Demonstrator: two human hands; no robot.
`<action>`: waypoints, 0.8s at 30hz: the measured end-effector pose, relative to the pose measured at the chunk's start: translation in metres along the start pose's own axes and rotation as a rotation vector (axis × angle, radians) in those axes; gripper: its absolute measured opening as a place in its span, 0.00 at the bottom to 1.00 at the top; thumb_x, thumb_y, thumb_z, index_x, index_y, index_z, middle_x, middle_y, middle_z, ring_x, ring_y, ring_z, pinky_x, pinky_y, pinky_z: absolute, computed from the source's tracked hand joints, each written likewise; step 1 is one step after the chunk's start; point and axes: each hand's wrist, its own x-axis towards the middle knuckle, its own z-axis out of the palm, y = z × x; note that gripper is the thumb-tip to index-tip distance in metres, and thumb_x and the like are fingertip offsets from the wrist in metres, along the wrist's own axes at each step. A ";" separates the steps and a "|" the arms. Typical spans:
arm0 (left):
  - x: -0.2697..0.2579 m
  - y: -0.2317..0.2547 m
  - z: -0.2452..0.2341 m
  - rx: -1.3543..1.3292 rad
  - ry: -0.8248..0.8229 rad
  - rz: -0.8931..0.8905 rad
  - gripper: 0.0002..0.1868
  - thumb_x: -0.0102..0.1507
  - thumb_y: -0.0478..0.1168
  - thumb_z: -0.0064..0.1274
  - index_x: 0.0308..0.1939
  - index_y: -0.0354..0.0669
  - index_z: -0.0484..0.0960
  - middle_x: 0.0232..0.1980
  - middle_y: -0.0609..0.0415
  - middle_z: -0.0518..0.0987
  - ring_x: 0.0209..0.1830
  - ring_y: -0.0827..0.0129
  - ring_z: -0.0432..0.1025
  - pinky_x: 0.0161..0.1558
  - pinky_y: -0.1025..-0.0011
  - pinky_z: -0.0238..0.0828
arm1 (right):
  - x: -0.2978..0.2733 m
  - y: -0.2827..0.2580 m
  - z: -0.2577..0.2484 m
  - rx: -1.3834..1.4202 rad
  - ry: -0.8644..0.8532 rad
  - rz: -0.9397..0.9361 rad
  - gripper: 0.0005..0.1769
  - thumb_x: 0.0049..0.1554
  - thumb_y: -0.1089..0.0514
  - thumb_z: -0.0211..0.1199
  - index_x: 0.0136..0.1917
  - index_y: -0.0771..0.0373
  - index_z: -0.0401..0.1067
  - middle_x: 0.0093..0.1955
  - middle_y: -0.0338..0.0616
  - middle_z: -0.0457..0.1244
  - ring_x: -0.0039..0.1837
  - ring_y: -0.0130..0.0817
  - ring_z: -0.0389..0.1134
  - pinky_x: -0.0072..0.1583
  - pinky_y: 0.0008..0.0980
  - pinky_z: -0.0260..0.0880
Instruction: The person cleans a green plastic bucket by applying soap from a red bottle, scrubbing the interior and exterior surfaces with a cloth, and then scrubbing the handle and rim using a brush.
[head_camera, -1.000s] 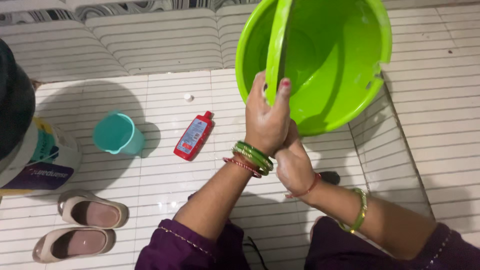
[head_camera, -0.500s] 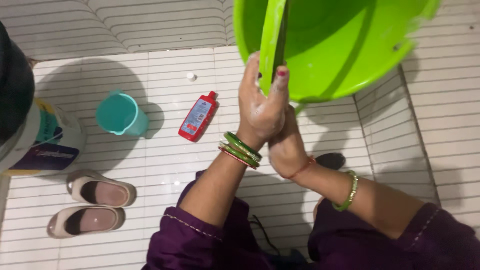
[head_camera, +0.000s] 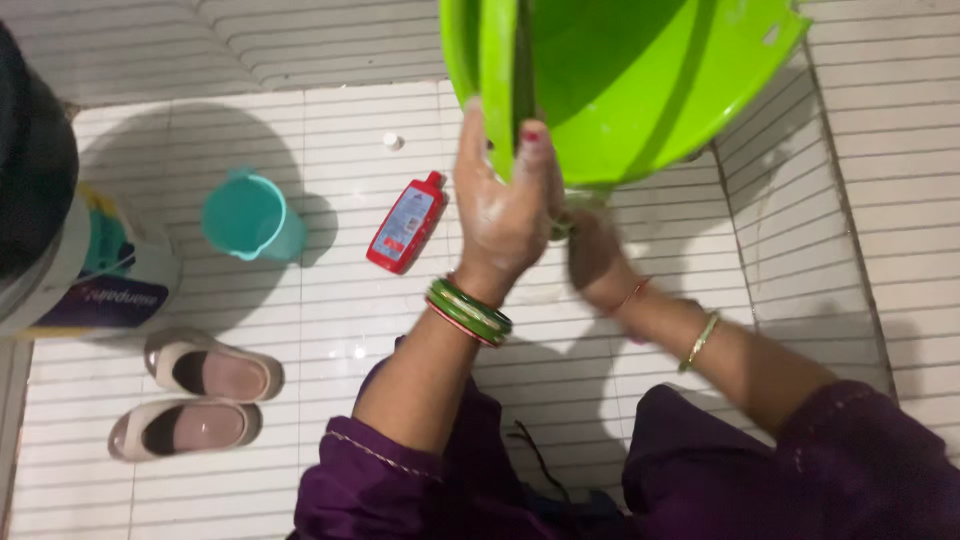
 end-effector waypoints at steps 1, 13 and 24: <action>0.000 0.002 -0.002 -0.006 0.001 -0.004 0.17 0.75 0.49 0.50 0.53 0.37 0.68 0.31 0.61 0.69 0.25 0.82 0.63 0.27 0.82 0.59 | 0.007 0.011 -0.008 -0.160 -0.131 0.052 0.15 0.64 0.68 0.47 0.61 0.64 0.68 0.57 0.48 0.67 0.64 0.46 0.67 0.67 0.43 0.62; 0.000 0.005 -0.023 0.054 -0.030 0.058 0.17 0.75 0.46 0.51 0.57 0.37 0.66 0.33 0.61 0.68 0.26 0.81 0.62 0.29 0.81 0.58 | 0.006 0.011 0.007 -0.101 0.176 -0.227 0.19 0.62 0.74 0.51 0.66 0.68 0.60 0.64 0.60 0.62 0.67 0.59 0.65 0.70 0.44 0.65; -0.004 0.024 -0.017 -0.135 -0.047 0.103 0.32 0.68 0.51 0.55 0.68 0.38 0.60 0.34 0.59 0.70 0.22 0.81 0.62 0.24 0.81 0.57 | 0.027 0.010 0.015 -0.235 0.280 -0.299 0.20 0.61 0.74 0.51 0.65 0.62 0.60 0.63 0.53 0.63 0.68 0.50 0.62 0.69 0.46 0.63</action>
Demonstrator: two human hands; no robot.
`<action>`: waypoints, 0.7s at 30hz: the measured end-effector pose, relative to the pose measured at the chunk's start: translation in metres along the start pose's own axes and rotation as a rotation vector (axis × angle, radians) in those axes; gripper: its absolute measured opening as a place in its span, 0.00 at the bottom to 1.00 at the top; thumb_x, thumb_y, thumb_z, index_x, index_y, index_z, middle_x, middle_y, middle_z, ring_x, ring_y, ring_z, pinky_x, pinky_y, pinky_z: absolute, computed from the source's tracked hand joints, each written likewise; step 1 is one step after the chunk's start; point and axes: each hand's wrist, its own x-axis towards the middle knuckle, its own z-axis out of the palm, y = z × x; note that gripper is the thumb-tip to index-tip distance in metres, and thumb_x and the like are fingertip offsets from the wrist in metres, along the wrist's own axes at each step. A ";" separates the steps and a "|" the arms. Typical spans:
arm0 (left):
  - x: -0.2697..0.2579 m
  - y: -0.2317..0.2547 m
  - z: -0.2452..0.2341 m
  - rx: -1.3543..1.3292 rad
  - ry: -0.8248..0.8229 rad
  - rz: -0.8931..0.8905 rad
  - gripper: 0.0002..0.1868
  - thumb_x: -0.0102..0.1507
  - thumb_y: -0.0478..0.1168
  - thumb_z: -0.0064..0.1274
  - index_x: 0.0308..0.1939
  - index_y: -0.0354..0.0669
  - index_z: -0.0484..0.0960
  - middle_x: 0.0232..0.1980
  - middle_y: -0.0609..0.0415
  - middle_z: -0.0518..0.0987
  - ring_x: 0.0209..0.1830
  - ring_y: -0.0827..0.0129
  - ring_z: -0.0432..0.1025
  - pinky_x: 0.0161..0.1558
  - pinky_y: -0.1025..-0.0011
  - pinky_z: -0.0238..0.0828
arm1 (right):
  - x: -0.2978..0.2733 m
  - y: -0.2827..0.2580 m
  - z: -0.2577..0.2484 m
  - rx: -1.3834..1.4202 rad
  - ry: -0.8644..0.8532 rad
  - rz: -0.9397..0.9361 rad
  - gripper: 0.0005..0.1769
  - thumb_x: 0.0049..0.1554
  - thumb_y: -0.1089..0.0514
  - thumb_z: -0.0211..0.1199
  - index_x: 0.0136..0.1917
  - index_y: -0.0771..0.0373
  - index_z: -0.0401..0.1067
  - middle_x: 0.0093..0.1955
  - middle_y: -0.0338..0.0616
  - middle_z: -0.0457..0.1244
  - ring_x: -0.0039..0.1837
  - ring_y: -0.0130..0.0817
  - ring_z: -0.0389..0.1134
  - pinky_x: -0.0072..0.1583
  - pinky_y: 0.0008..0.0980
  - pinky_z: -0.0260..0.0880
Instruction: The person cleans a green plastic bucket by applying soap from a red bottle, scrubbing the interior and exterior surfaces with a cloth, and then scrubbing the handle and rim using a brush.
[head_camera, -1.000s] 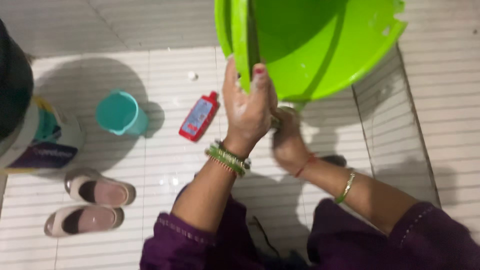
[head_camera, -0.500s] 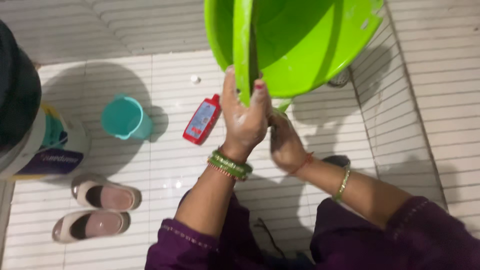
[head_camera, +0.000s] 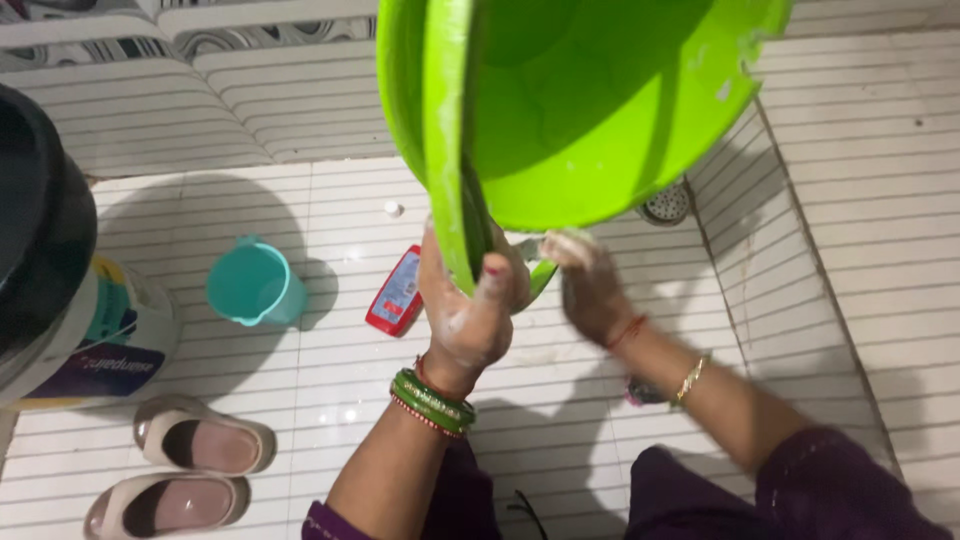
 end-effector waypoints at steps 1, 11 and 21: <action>-0.001 -0.003 -0.005 0.100 -0.015 0.015 0.27 0.71 0.50 0.54 0.64 0.37 0.62 0.33 0.59 0.70 0.24 0.80 0.63 0.26 0.80 0.58 | -0.006 -0.015 0.000 -0.095 0.009 0.037 0.21 0.59 0.73 0.52 0.64 0.63 0.60 0.63 0.56 0.62 0.69 0.53 0.61 0.71 0.51 0.61; 0.015 -0.020 -0.010 -0.065 0.167 -0.127 0.17 0.69 0.44 0.55 0.54 0.43 0.67 0.33 0.60 0.70 0.26 0.77 0.65 0.29 0.75 0.63 | -0.046 0.041 0.019 0.023 -0.222 -0.040 0.17 0.56 0.69 0.60 0.56 0.57 0.63 0.51 0.44 0.65 0.55 0.47 0.67 0.60 0.50 0.64; 0.046 -0.076 -0.137 -0.306 0.565 -0.643 0.17 0.75 0.53 0.42 0.34 0.51 0.67 0.24 0.66 0.59 0.16 0.78 0.50 0.16 0.76 0.48 | -0.124 0.106 -0.018 -0.222 -0.747 0.020 0.15 0.52 0.63 0.62 0.54 0.54 0.70 0.52 0.46 0.67 0.60 0.48 0.67 0.58 0.52 0.68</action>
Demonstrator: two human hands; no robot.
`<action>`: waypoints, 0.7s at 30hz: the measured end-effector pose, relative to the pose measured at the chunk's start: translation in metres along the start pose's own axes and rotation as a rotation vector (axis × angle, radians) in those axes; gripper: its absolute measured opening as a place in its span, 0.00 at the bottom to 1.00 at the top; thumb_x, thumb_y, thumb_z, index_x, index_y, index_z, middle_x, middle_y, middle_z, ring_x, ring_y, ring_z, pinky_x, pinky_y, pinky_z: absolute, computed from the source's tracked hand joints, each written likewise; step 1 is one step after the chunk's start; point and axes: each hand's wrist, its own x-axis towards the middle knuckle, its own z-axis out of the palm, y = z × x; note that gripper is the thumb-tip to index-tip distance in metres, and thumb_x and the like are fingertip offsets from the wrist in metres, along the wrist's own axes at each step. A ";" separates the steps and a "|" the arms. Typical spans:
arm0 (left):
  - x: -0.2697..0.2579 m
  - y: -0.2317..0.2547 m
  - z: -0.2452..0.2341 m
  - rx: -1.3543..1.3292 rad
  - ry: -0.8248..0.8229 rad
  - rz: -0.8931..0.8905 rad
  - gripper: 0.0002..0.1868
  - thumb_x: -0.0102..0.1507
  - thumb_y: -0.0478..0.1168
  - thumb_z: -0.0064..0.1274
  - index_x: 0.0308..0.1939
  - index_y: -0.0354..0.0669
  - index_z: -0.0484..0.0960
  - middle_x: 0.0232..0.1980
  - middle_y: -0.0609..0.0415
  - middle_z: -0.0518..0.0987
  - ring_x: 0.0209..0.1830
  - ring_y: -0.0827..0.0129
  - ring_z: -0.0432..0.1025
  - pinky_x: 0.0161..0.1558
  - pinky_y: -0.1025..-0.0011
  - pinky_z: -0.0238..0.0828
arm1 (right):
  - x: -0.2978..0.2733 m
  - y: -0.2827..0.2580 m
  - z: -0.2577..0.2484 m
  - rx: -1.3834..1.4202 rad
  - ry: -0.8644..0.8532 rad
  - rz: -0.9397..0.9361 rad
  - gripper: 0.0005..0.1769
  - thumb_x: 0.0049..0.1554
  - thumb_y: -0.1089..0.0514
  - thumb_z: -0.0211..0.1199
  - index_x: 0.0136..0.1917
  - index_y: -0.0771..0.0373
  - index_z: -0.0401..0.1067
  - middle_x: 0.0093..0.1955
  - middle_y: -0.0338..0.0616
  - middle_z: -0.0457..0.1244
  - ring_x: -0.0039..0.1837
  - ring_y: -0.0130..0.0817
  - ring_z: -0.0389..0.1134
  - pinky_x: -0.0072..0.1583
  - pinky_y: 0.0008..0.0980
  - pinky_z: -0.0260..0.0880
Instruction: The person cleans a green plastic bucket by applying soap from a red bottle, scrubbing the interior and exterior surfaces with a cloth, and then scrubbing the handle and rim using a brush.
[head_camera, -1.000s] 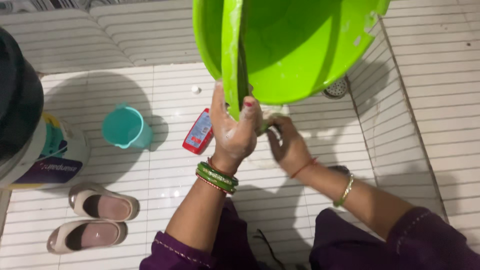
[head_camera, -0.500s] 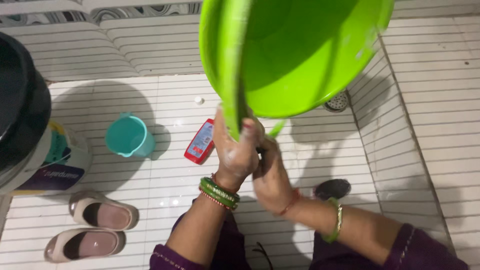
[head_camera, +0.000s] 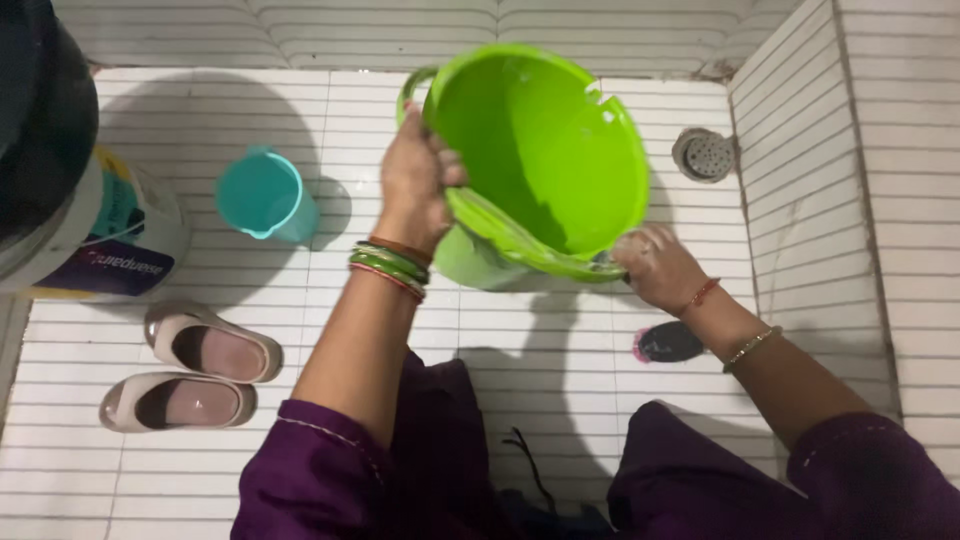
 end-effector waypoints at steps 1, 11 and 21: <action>-0.008 -0.008 0.006 0.048 -0.004 0.016 0.17 0.74 0.54 0.42 0.34 0.51 0.67 0.22 0.66 0.58 0.15 0.79 0.50 0.15 0.76 0.48 | 0.001 -0.010 0.003 0.090 -0.065 0.036 0.17 0.50 0.61 0.64 0.54 0.59 0.70 0.53 0.52 0.66 0.61 0.54 0.65 0.57 0.51 0.69; -0.078 -0.025 0.073 0.634 -0.364 0.374 0.18 0.74 0.55 0.44 0.43 0.45 0.70 0.25 0.65 0.66 0.20 0.80 0.61 0.22 0.77 0.55 | 0.047 -0.069 0.005 0.712 0.113 0.375 0.21 0.63 0.72 0.47 0.64 0.59 0.70 0.63 0.49 0.67 0.65 0.42 0.71 0.67 0.37 0.71; -0.095 -0.040 0.066 0.455 -0.585 0.394 0.18 0.73 0.51 0.55 0.43 0.40 0.72 0.24 0.60 0.70 0.21 0.79 0.63 0.24 0.79 0.60 | 0.069 -0.103 -0.079 0.931 0.780 0.319 0.17 0.67 0.73 0.48 0.67 0.68 0.67 0.62 0.44 0.63 0.59 0.28 0.66 0.59 0.25 0.69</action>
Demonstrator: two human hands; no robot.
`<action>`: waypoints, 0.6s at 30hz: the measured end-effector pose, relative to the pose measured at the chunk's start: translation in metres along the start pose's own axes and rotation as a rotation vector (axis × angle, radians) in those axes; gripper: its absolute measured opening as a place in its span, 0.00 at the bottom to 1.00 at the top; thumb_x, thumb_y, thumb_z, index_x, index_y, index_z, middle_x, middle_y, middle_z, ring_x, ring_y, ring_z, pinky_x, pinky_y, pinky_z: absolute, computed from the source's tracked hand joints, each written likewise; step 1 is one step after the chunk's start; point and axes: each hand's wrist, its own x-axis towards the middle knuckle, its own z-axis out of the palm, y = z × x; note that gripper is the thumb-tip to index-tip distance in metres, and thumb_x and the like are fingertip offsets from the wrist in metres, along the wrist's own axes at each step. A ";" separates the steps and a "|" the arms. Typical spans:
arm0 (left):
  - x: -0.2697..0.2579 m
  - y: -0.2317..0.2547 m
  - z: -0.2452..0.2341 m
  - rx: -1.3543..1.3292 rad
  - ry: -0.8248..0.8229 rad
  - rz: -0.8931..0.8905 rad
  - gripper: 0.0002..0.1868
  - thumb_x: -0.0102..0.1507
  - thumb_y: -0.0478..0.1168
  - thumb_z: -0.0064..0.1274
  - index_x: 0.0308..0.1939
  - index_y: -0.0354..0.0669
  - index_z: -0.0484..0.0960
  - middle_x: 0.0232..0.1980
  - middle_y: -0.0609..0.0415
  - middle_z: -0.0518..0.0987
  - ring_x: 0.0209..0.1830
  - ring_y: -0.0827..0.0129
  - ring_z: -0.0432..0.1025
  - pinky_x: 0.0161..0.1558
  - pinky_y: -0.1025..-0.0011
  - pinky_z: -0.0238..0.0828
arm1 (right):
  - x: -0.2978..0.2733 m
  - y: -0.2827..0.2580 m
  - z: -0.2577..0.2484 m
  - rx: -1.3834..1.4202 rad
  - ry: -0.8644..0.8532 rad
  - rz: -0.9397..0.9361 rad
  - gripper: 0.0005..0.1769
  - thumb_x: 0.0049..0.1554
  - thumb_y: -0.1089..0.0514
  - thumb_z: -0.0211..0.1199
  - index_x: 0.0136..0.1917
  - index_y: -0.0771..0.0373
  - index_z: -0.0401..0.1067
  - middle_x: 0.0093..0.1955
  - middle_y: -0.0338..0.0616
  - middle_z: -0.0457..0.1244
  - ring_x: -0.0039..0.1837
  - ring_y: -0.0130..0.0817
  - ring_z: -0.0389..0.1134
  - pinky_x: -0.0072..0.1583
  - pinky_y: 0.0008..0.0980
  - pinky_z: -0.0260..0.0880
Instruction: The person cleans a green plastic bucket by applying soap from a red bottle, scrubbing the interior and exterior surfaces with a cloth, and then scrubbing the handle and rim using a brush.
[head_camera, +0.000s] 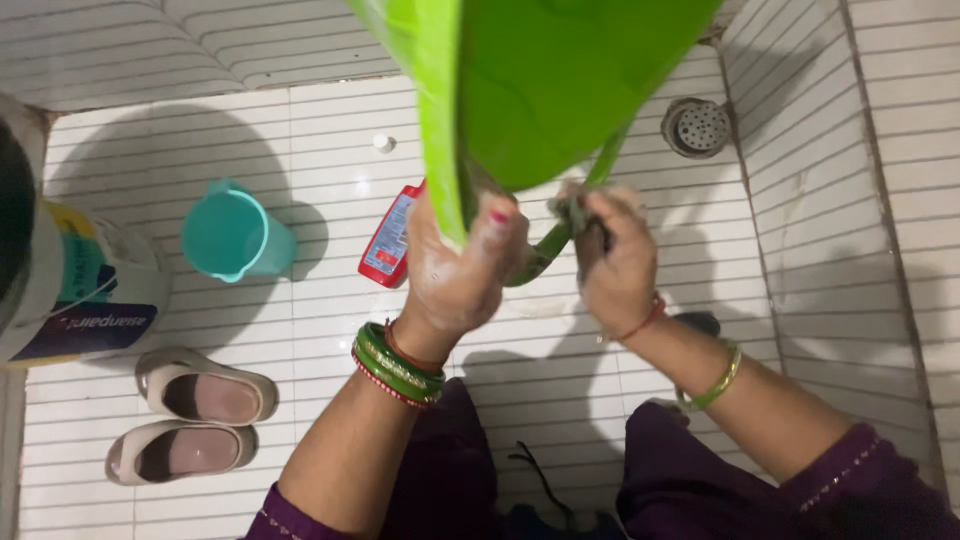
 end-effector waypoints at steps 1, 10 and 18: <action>-0.005 0.000 0.002 0.111 -0.035 0.035 0.19 0.75 0.51 0.55 0.42 0.39 0.73 0.27 0.59 0.72 0.24 0.78 0.64 0.27 0.78 0.61 | 0.007 -0.003 -0.002 -0.094 0.066 -0.100 0.14 0.70 0.71 0.51 0.68 0.68 0.67 0.62 0.43 0.62 0.62 0.27 0.67 0.63 0.25 0.70; -0.014 0.019 0.007 0.303 -0.126 0.076 0.21 0.73 0.54 0.53 0.43 0.38 0.76 0.31 0.57 0.77 0.28 0.75 0.70 0.33 0.77 0.68 | -0.050 -0.078 0.033 0.642 -0.061 0.344 0.20 0.67 0.57 0.52 0.71 0.57 0.59 0.68 0.41 0.57 0.71 0.27 0.58 0.73 0.29 0.60; -0.031 0.037 0.009 0.392 -0.194 0.071 0.22 0.74 0.57 0.50 0.41 0.41 0.75 0.32 0.58 0.76 0.31 0.76 0.70 0.35 0.77 0.70 | 0.009 0.091 -0.020 -0.627 -0.444 -0.257 0.21 0.64 0.60 0.52 0.70 0.63 0.65 0.66 0.54 0.62 0.69 0.48 0.62 0.70 0.45 0.61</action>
